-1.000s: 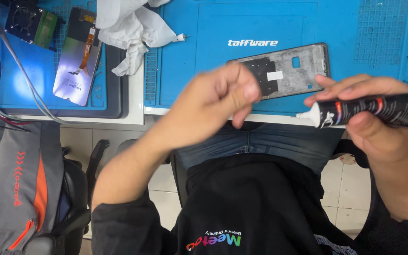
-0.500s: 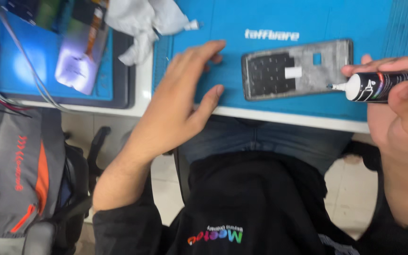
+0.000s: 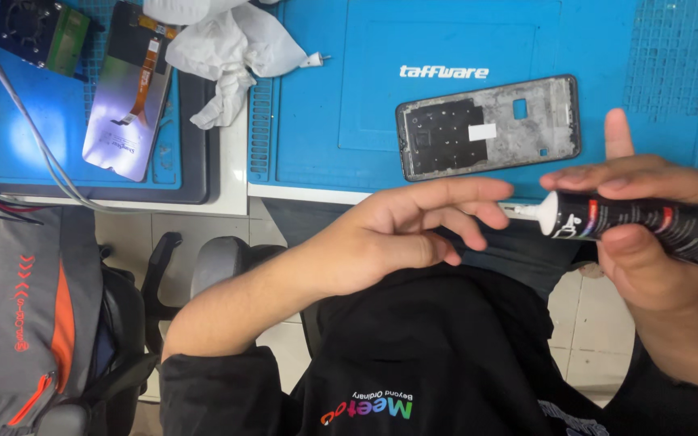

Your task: The person holds a disassembled phone frame on a blue repair mat and squeezes multi-purpose adhesive from a tube along its edges, rotating the frame to reach different sides. They set the tube down, pick it up again to apply more adhesive, then use tweezers to work along the frame edge.

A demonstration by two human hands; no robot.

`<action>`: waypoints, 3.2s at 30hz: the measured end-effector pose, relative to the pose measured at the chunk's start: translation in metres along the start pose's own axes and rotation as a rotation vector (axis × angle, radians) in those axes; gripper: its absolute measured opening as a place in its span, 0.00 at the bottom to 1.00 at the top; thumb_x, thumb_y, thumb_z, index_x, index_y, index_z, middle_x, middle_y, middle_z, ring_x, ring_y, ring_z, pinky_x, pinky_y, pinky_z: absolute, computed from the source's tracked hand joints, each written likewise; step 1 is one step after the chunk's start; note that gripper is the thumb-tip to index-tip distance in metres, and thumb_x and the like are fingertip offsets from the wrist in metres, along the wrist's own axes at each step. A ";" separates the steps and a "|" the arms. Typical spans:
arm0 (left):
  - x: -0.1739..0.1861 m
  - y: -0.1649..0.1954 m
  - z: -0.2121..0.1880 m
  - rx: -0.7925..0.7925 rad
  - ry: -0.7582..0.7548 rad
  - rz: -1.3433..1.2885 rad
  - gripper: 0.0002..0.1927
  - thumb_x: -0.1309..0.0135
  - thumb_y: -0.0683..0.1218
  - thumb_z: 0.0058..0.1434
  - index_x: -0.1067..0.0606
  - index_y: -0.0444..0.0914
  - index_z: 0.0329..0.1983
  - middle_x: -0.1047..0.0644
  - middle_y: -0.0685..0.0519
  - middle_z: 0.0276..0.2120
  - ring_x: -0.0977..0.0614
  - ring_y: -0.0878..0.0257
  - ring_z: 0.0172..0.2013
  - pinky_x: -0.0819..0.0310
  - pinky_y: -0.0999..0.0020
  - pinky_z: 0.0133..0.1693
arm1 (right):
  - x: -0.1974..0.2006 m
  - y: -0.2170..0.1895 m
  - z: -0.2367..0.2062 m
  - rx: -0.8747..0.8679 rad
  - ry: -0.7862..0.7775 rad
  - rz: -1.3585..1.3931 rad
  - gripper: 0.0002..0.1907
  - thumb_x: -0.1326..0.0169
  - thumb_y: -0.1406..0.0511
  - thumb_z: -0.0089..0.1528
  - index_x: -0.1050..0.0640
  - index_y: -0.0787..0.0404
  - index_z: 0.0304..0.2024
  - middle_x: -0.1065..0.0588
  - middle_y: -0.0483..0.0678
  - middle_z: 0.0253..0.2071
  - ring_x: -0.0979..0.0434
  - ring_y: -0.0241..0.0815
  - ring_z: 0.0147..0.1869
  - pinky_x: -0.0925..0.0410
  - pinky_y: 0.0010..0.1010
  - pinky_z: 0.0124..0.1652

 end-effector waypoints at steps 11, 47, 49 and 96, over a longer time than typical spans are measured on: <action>-0.007 0.006 -0.003 -0.038 0.105 0.088 0.34 0.59 0.29 0.64 0.37 0.35 0.75 0.32 0.49 0.66 0.26 0.62 0.59 0.27 0.64 0.61 | -0.019 -0.019 -0.005 0.698 -0.256 -1.204 0.18 0.34 0.61 0.63 0.27 0.57 0.49 0.22 0.49 0.49 0.21 0.52 0.56 0.71 0.58 0.74; 0.134 0.038 0.097 -0.272 -0.153 0.941 0.38 0.34 0.31 0.58 0.37 0.37 0.68 0.19 0.53 0.48 0.18 0.67 0.45 0.21 0.70 0.46 | -0.061 0.032 0.093 -0.315 -0.383 -0.586 0.16 0.34 0.66 0.57 0.20 0.61 0.47 0.19 0.48 0.43 0.17 0.37 0.44 0.24 0.24 0.43; 0.139 0.036 0.099 -0.211 -0.104 0.959 0.39 0.32 0.34 0.57 0.36 0.39 0.69 0.19 0.56 0.47 0.17 0.68 0.46 0.20 0.72 0.43 | -0.061 0.034 0.095 -0.324 -0.389 -0.573 0.16 0.35 0.66 0.57 0.20 0.60 0.48 0.18 0.46 0.43 0.16 0.35 0.44 0.24 0.22 0.42; 0.144 0.032 0.102 -0.400 -0.116 1.072 0.41 0.29 0.36 0.54 0.38 0.41 0.67 0.19 0.57 0.46 0.17 0.67 0.48 0.19 0.71 0.45 | -0.062 0.040 0.097 -0.429 -0.427 -0.693 0.18 0.34 0.60 0.56 0.18 0.57 0.48 0.17 0.45 0.41 0.15 0.35 0.41 0.23 0.25 0.40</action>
Point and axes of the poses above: each hand's wrist, its own z-axis towards the middle knuckle, its own x-axis out of the back of the hand, y = z × x, the point moved 2 cm from there along z, towards the middle knuckle
